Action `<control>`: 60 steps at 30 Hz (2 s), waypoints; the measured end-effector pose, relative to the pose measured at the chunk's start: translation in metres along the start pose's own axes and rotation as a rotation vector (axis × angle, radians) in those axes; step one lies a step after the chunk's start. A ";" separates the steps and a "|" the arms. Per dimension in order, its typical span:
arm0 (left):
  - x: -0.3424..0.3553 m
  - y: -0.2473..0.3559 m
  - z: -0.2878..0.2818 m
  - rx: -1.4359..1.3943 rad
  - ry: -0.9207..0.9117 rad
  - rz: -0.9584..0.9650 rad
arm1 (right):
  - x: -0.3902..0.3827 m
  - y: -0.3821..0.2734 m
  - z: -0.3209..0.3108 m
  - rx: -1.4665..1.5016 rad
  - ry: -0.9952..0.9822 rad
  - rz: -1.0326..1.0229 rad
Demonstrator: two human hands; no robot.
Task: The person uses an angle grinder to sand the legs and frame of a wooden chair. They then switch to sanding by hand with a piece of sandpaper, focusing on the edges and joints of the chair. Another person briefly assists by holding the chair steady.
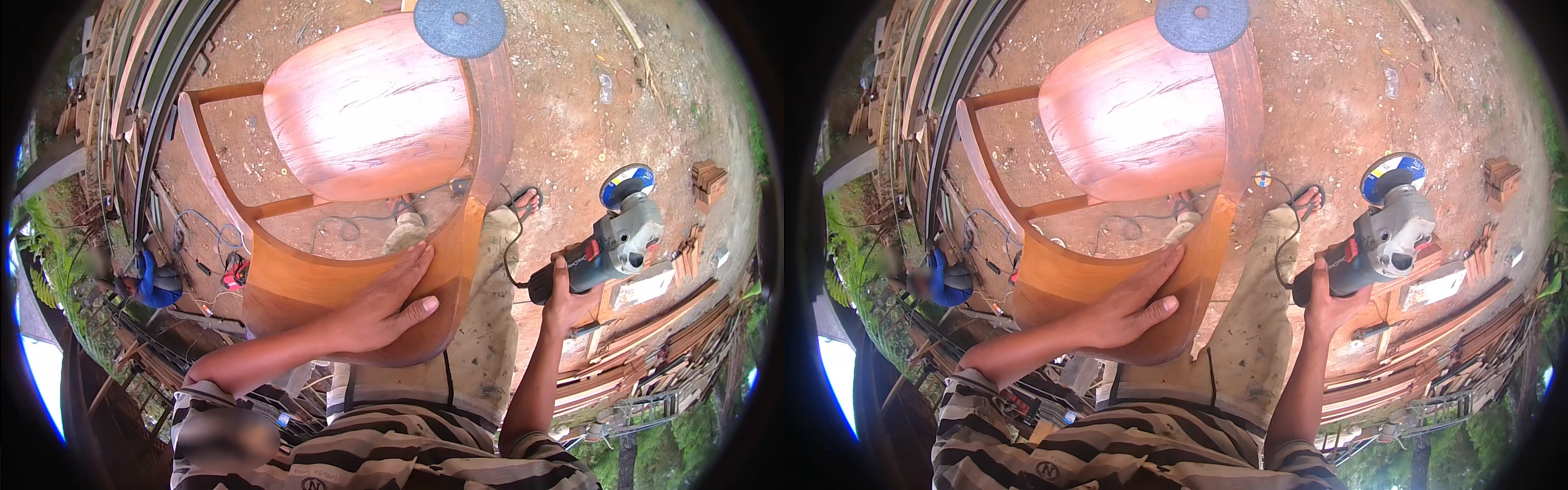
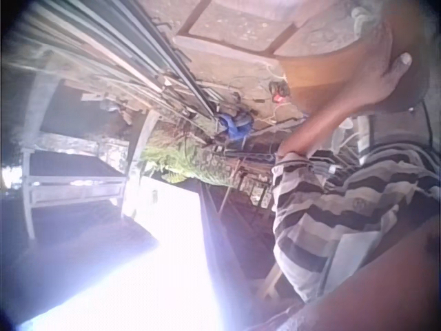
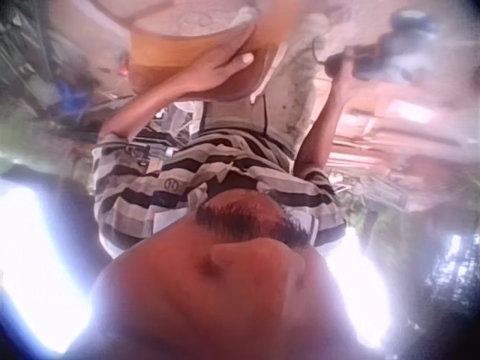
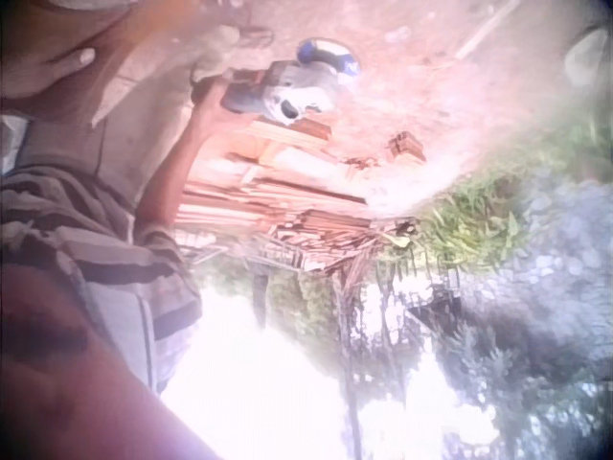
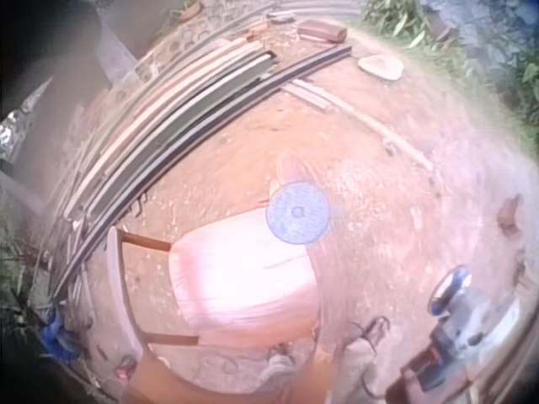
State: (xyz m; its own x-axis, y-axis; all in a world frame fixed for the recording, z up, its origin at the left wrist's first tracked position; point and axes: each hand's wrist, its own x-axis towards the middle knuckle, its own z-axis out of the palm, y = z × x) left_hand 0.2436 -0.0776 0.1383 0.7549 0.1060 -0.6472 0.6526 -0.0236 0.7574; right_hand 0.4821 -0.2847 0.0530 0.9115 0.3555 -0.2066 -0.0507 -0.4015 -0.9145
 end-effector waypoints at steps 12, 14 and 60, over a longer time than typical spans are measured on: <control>0.149 0.041 0.002 -0.626 0.603 -0.367 | 0.063 0.076 -0.079 0.048 -0.184 0.407; 0.161 0.058 0.001 -0.621 0.606 -0.397 | 0.073 0.090 -0.087 0.120 -0.169 0.496; 0.101 0.007 0.316 -0.844 0.680 -0.188 | -0.009 0.067 -0.057 -0.149 -0.602 -0.232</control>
State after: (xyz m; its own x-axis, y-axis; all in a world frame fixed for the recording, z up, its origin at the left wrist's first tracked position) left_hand 0.3444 -0.3817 0.0506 0.2854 0.5682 -0.7719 0.3038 0.7102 0.6351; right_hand 0.4939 -0.3633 0.0138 0.5023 0.8393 -0.2077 0.2165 -0.3547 -0.9096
